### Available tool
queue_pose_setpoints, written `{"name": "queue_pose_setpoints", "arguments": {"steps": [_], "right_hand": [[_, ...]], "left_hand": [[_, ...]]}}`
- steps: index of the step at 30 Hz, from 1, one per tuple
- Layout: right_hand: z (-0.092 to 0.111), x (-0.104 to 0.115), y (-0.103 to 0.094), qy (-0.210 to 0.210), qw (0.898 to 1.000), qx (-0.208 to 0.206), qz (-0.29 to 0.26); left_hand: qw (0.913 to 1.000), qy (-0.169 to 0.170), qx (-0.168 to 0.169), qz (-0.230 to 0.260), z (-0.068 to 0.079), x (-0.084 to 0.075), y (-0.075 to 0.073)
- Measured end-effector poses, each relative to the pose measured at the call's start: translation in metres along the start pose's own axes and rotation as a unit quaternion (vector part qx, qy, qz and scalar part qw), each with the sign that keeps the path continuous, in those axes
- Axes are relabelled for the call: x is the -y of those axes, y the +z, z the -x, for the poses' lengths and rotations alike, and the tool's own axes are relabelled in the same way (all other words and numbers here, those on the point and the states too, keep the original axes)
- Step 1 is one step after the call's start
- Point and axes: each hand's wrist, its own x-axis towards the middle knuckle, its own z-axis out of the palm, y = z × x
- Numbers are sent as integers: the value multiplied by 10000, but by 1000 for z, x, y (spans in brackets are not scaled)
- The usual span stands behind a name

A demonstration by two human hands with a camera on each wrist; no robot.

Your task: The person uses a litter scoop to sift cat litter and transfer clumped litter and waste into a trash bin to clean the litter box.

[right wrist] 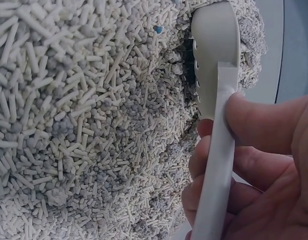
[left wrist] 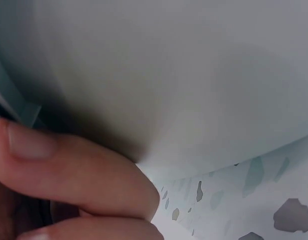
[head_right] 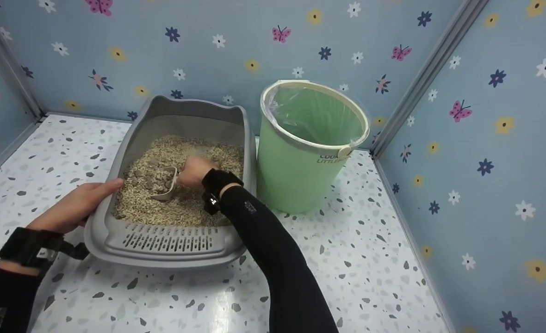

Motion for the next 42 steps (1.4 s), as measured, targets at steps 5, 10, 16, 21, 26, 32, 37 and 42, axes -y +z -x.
{"name": "queue_pose_setpoints", "arguments": {"steps": [5, 10, 16, 21, 26, 32, 37, 42], "right_hand": [[0, 0, 0, 69, 10000, 45, -45], [0, 0, -1, 151, 9995, 66, -255], [0, -1, -3, 22, 9988, 31, -488], [0, -2, -4, -11, 9981, 55, -606], [0, -3, -5, -21, 9980, 73, -626], [-1, -5, -4, -38, 9980, 52, -623], [0, -4, -6, -22, 9974, 64, -711], [2, -5, -7, -55, 9971, 66, -753]], "left_hand": [[10000, -4, 30, 4, 0, 0, 0], [10000, -3, 3, -15, 0, 1, 1], [10000, -41, 17, -2, -1, 2, 0], [10000, -72, 27, 9, -2, 2, 0], [10000, -67, 35, 19, -2, 2, -1], [10000, -57, 23, 67, -1, 2, -1], [10000, -72, 10, 46, 1, 0, 0], [10000, -65, 4, 28, 1, -1, 0]]}}
